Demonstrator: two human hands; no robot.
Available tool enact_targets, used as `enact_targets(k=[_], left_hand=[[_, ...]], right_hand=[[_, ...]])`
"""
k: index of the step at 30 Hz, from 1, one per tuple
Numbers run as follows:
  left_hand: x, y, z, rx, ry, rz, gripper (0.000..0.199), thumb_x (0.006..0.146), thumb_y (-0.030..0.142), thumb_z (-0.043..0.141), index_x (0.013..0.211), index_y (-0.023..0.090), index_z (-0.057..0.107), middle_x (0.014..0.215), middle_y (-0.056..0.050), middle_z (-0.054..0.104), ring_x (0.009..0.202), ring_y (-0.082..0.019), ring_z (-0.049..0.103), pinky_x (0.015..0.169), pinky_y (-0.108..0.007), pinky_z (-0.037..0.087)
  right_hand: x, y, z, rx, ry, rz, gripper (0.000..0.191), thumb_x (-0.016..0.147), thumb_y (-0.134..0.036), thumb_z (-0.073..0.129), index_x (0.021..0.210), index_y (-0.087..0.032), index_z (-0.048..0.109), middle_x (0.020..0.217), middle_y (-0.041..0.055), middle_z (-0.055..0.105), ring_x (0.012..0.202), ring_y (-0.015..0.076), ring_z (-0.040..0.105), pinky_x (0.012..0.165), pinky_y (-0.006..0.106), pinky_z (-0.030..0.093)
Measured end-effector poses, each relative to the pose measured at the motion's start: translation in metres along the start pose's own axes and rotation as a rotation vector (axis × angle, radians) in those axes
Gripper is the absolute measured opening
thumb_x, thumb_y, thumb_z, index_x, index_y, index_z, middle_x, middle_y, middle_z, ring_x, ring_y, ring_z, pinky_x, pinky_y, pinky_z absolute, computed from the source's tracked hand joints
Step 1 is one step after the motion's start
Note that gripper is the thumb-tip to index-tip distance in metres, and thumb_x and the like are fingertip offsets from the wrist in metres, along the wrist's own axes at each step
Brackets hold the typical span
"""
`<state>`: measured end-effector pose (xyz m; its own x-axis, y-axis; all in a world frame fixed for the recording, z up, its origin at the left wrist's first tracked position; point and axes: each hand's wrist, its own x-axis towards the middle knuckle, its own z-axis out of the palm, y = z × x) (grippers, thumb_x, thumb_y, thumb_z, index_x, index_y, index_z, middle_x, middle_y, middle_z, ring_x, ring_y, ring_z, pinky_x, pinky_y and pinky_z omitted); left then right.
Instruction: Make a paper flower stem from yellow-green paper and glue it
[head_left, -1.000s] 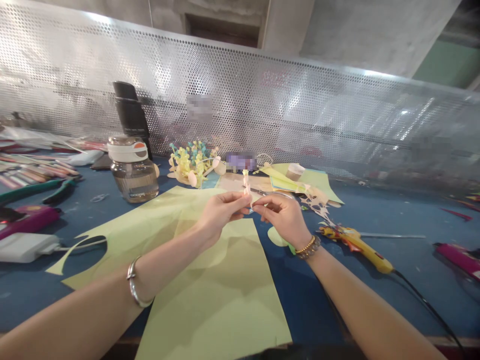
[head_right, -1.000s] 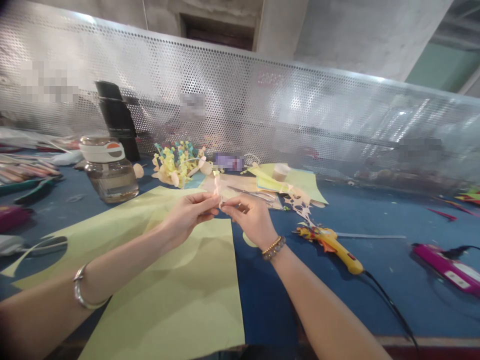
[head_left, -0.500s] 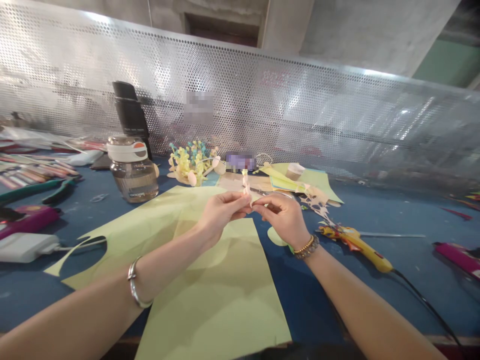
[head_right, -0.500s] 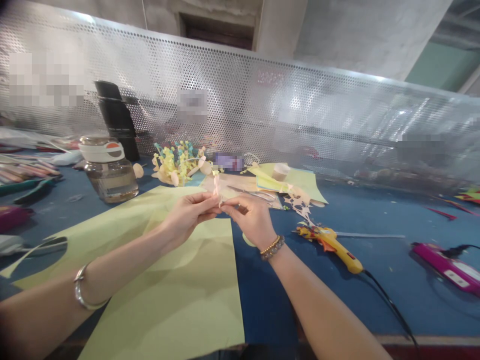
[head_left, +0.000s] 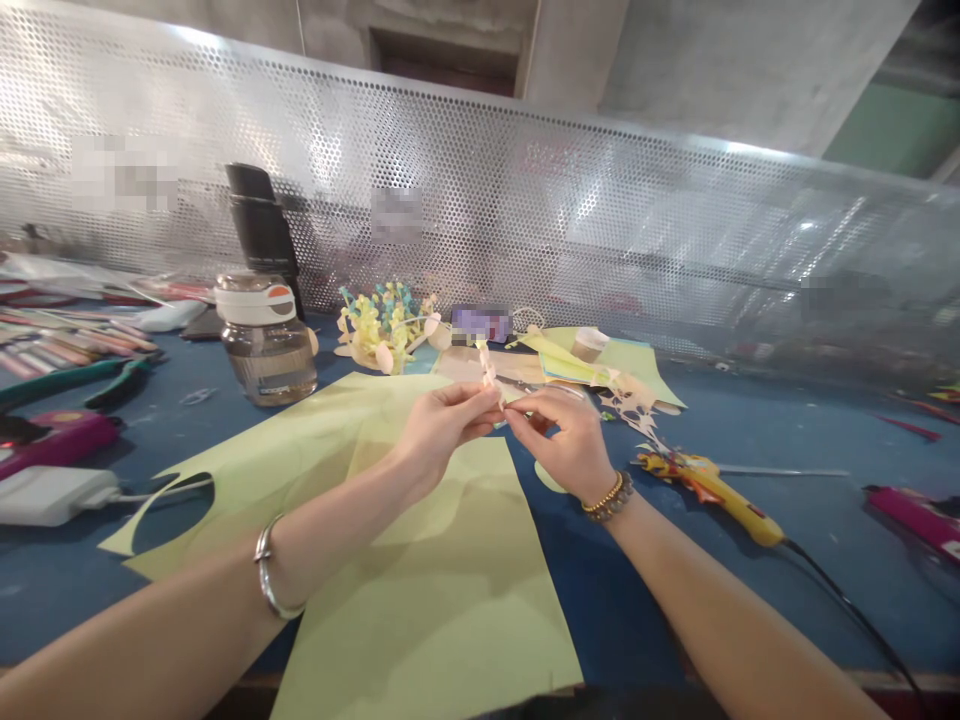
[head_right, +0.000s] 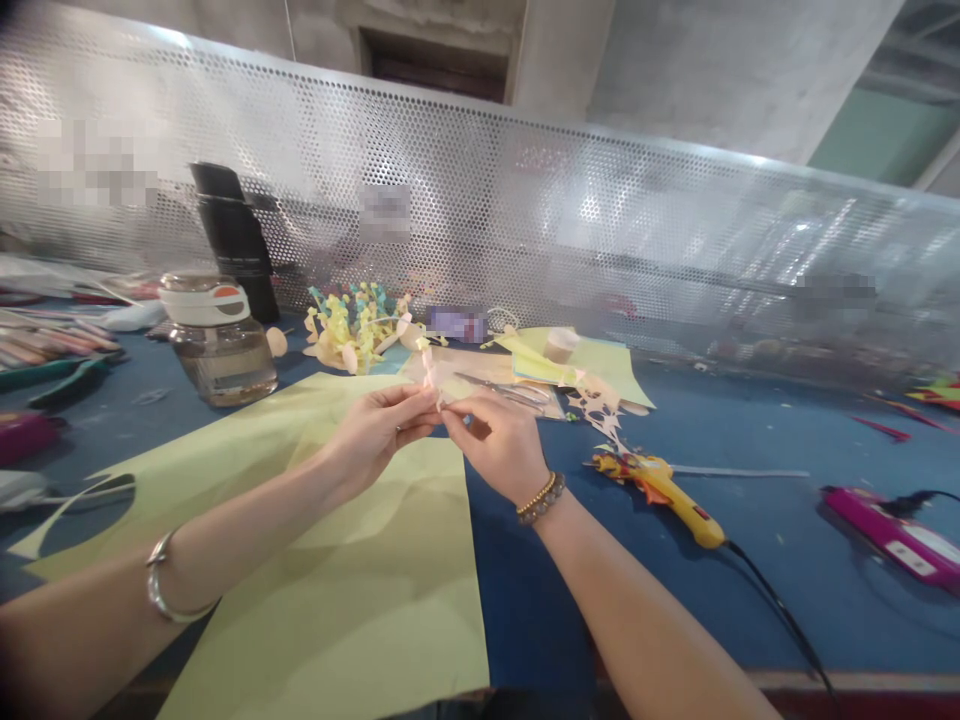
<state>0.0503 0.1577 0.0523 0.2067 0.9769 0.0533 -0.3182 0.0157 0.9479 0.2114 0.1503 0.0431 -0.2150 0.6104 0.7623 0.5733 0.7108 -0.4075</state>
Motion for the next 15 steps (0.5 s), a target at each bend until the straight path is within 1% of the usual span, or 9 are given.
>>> enact_targets(k=[4, 8, 15], left_hand=[[0.0005, 0.0007, 0.0001, -0.012, 0.011, -0.019, 0.021, 0.067, 0.034, 0.076, 0.07, 0.015, 0.069, 0.071, -0.002, 0.068, 0.065, -0.008, 0.061, 0.068, -0.02, 0.046], [-0.0002, 0.0004, -0.0004, -0.006, 0.011, -0.016, 0.021, 0.067, 0.035, 0.076, 0.07, 0.015, 0.069, 0.071, -0.002, 0.068, 0.065, -0.009, 0.06, 0.067, -0.02, 0.046], [-0.0016, 0.0007, 0.0021, 0.008, 0.027, -0.029, 0.021, 0.066, 0.034, 0.077, 0.071, 0.015, 0.069, 0.071, -0.002, 0.068, 0.067, -0.01, 0.061, 0.069, -0.022, 0.046]], right_hand=[[0.0006, 0.0014, -0.0023, 0.054, -0.017, -0.014, 0.011, 0.082, -0.031, 0.062, 0.082, -0.023, 0.07, 0.081, 0.0043, 0.069, 0.069, 0.0171, 0.061, 0.061, 0.03, 0.049], [0.0007, 0.0036, -0.0022, 0.057, -0.007, -0.01, 0.009, 0.081, -0.031, 0.064, 0.082, -0.024, 0.07, 0.082, 0.0042, 0.069, 0.072, 0.0182, 0.062, 0.061, 0.03, 0.05], [-0.0001, 0.0029, -0.0007, 0.036, 0.033, -0.013, 0.006, 0.079, -0.028, 0.066, 0.08, -0.022, 0.069, 0.077, 0.0029, 0.067, 0.064, 0.0154, 0.059, 0.06, 0.029, 0.05]])
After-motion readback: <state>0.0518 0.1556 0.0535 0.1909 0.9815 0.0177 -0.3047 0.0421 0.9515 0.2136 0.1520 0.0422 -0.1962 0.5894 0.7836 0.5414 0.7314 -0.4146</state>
